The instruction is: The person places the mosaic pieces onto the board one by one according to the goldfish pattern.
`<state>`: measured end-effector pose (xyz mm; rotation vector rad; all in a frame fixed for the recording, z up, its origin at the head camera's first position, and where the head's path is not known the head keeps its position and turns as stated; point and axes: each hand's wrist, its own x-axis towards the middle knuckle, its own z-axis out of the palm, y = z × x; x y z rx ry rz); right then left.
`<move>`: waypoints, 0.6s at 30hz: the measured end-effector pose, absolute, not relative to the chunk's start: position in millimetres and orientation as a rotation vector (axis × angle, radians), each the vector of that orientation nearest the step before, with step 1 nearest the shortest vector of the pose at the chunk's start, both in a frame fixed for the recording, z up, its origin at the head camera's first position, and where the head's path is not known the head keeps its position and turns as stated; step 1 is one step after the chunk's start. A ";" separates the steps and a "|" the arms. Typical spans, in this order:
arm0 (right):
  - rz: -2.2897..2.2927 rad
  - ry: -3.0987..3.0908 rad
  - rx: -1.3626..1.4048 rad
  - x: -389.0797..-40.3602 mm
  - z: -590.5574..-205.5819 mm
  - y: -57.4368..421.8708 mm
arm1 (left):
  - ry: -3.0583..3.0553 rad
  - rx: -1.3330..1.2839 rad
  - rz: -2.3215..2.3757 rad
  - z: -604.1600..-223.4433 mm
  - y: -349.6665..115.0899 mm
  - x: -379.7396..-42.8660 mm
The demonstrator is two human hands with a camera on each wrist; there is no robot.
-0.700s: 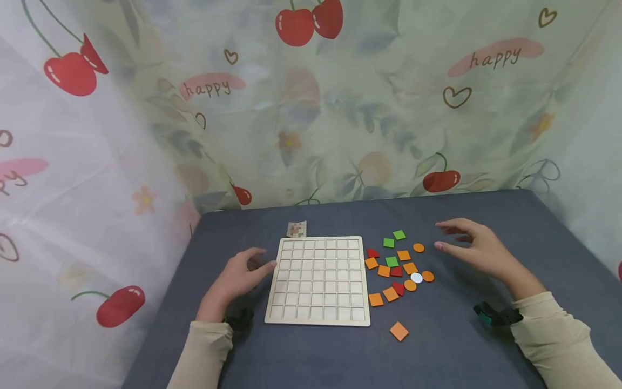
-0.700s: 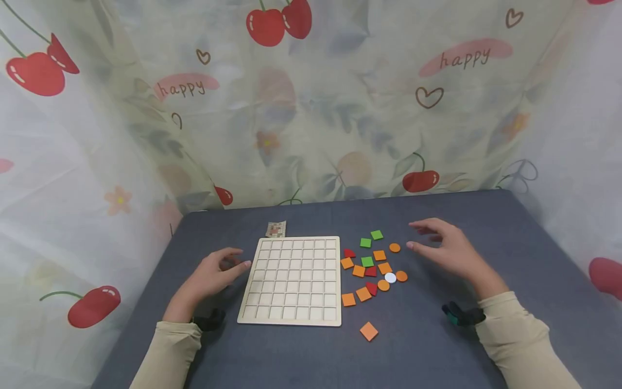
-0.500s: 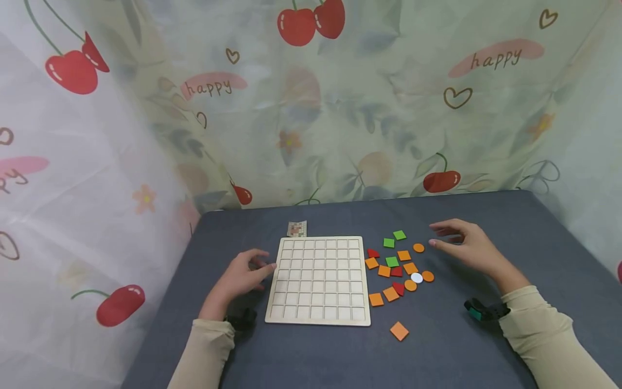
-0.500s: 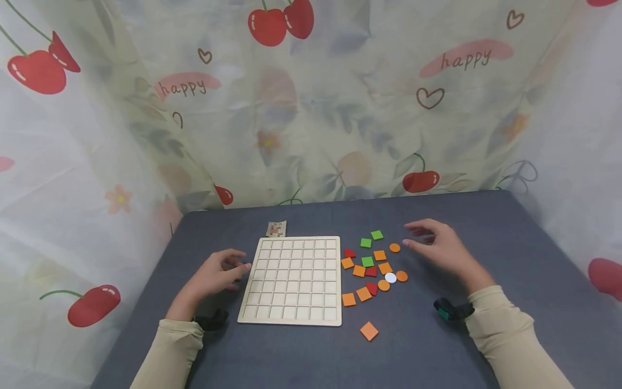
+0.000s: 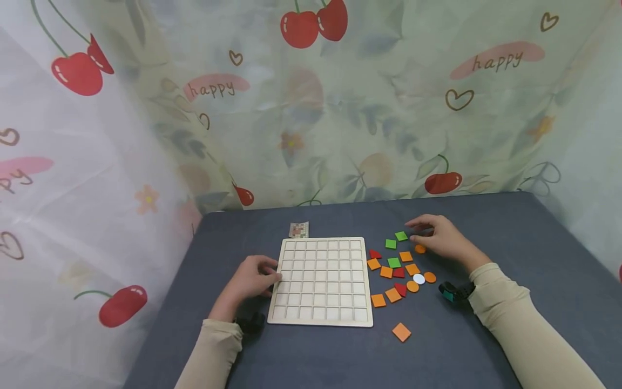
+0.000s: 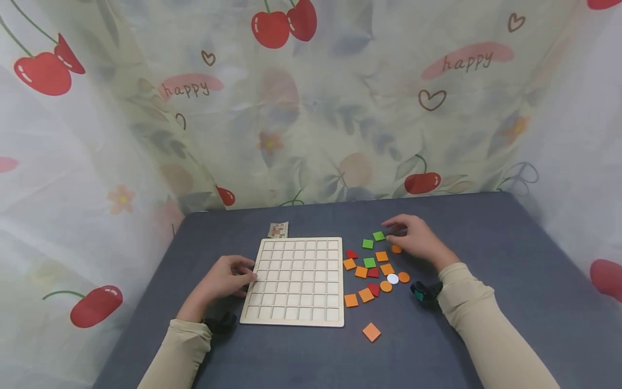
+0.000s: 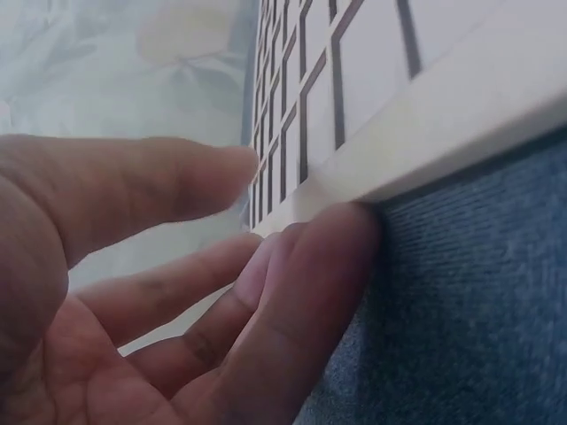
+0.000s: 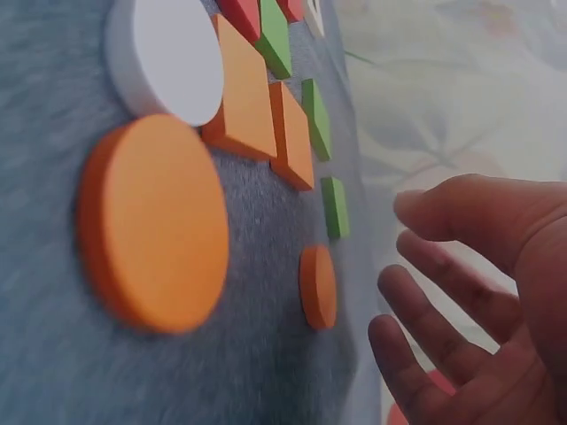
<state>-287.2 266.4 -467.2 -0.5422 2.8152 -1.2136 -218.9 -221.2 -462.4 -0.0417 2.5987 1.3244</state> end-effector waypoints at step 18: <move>-1.032 2.789 -0.485 -310.2 -477.3 245.7 | 2.611 -0.135 1.333 -465.8 -217.1 -218.4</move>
